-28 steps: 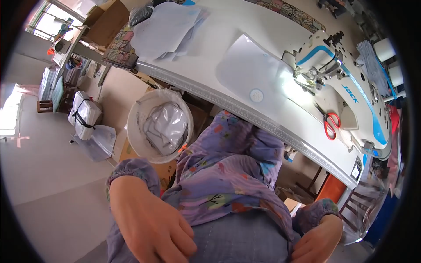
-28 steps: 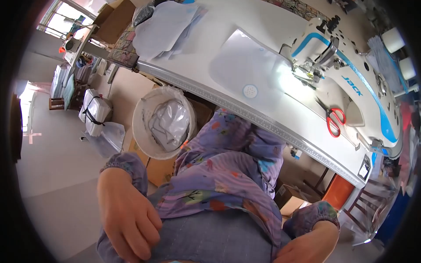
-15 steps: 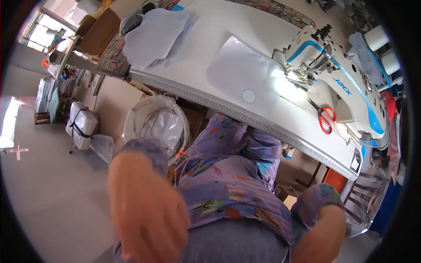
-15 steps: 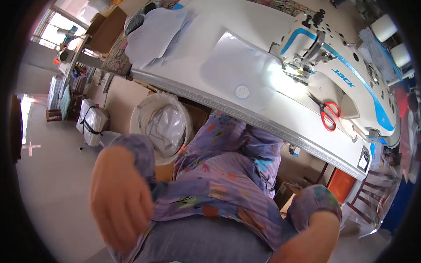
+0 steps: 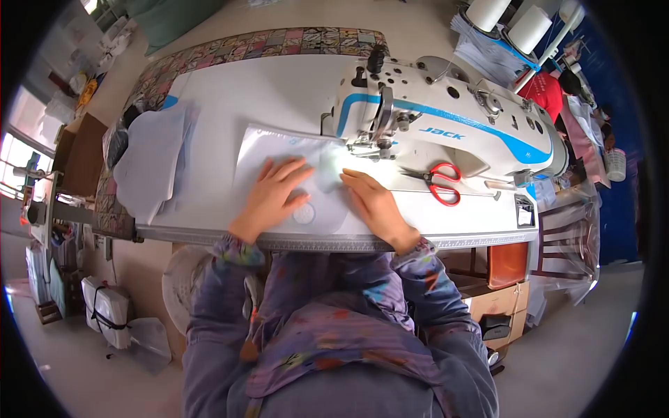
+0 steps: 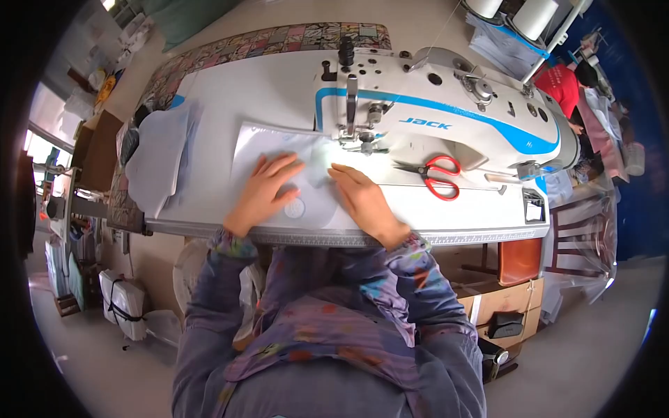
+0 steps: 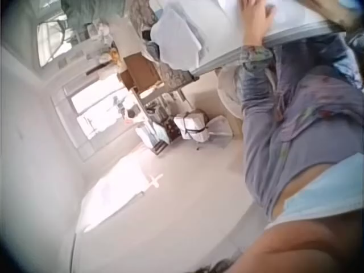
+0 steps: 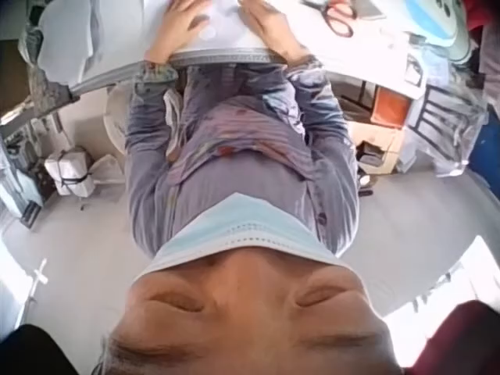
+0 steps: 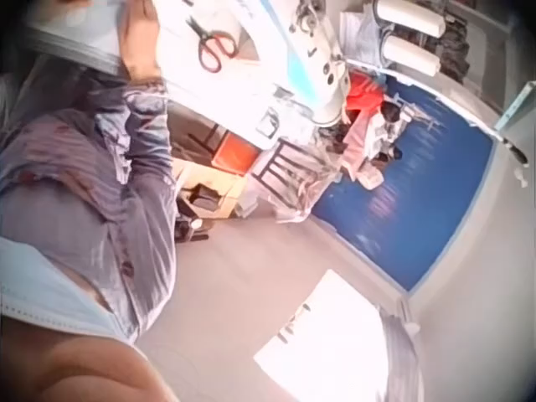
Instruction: Sew decorative patches onto pieces of white fabric using an industrial sewing machine.
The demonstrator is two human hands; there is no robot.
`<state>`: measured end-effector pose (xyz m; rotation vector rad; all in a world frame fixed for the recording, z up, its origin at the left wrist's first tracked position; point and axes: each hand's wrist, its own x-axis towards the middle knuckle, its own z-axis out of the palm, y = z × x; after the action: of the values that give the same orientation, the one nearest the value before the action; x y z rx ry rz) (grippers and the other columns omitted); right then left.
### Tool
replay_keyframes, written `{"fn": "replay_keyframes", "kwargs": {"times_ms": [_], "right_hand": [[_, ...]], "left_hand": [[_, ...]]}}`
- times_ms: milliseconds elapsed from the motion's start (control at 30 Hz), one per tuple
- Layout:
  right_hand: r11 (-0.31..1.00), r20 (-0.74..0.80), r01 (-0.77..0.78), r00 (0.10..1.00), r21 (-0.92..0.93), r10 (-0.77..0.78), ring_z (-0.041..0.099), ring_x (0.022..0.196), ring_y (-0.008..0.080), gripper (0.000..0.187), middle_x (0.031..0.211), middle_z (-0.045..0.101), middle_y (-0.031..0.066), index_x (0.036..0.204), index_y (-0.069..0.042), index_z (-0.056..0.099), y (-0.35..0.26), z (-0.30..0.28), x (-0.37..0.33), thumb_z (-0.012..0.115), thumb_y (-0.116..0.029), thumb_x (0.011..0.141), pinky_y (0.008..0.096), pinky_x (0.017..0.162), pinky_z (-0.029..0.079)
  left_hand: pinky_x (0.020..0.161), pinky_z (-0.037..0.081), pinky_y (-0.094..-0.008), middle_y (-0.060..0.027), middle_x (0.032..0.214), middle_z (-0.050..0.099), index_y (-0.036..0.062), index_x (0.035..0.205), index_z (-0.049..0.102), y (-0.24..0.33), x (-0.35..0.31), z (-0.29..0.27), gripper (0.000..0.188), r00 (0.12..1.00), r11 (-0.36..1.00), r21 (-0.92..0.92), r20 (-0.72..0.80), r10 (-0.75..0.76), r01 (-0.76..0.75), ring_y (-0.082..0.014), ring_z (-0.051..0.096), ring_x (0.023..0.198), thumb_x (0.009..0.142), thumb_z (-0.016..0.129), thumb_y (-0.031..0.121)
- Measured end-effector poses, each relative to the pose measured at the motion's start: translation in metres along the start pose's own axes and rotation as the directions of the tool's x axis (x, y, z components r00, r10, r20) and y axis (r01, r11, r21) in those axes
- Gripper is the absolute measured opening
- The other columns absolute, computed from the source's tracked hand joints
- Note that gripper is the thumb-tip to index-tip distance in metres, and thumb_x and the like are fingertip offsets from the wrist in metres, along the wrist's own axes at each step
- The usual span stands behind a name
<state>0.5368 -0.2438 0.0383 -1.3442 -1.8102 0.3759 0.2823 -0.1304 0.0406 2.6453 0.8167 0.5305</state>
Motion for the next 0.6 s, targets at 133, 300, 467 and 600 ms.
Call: {"fn": "replay_keyframes", "kwargs": {"times_ms": [133, 300, 467, 600], "right_hand": [[0.964, 0.067, 0.087, 0.995, -0.250, -0.073, 0.062, 0.125, 0.0382, 0.050, 0.139, 0.063, 0.0183, 0.138, -0.001, 0.062, 0.023, 0.000, 0.014, 0.063, 0.002, 0.088, 0.0428, 0.106, 0.051], [0.965, 0.105, 0.081, 0.993, -0.249, -0.056, 0.062, 0.126, 0.0363, 0.053, 0.138, 0.065, 0.0169, 0.135, -0.001, 0.065, 0.024, -0.002, 0.011, 0.062, 0.004, 0.083, 0.0435, 0.107, 0.050], [0.973, 0.106, 0.058, 0.994, -0.225, -0.034, 0.062, 0.126, 0.0362, 0.051, 0.137, 0.066, 0.0159, 0.132, -0.001, 0.067, 0.022, -0.005, 0.011, 0.063, 0.005, 0.082, 0.0435, 0.107, 0.051], [0.970, 0.097, 0.085, 0.993, -0.226, -0.064, 0.062, 0.127, 0.0360, 0.052, 0.138, 0.066, 0.0152, 0.132, -0.001, 0.067, 0.023, -0.007, 0.012, 0.063, 0.006, 0.081, 0.0438, 0.108, 0.050]], "left_hand": [[0.124, 0.025, -0.0601, -0.0080, 0.158, 0.050, 0.0155, 0.145, 0.061, 0.011, -0.010, 0.003, 0.055, 0.999, 0.996, 0.087, -0.001, -0.034, 0.034, -0.0302, 0.045, 0.146, 0.095, 0.070, 0.035], [0.125, 0.024, -0.0601, -0.0049, 0.157, 0.052, 0.0200, 0.144, 0.062, 0.028, -0.014, 0.008, 0.052, 0.995, 0.999, 0.050, 0.097, 0.001, -0.006, -0.0281, 0.045, 0.149, 0.094, 0.071, 0.030], [0.126, 0.021, -0.0600, -0.0049, 0.157, 0.053, 0.0209, 0.144, 0.063, 0.028, -0.005, 0.007, 0.052, 0.997, 1.000, 0.029, 0.071, -0.003, 0.000, -0.0280, 0.046, 0.148, 0.094, 0.071, 0.031], [0.127, 0.017, -0.0607, -0.0050, 0.156, 0.053, 0.0208, 0.141, 0.065, 0.011, 0.005, 0.006, 0.049, 0.997, 0.999, 0.014, 0.064, 0.050, -0.051, -0.0284, 0.046, 0.148, 0.093, 0.072, 0.033]]}}
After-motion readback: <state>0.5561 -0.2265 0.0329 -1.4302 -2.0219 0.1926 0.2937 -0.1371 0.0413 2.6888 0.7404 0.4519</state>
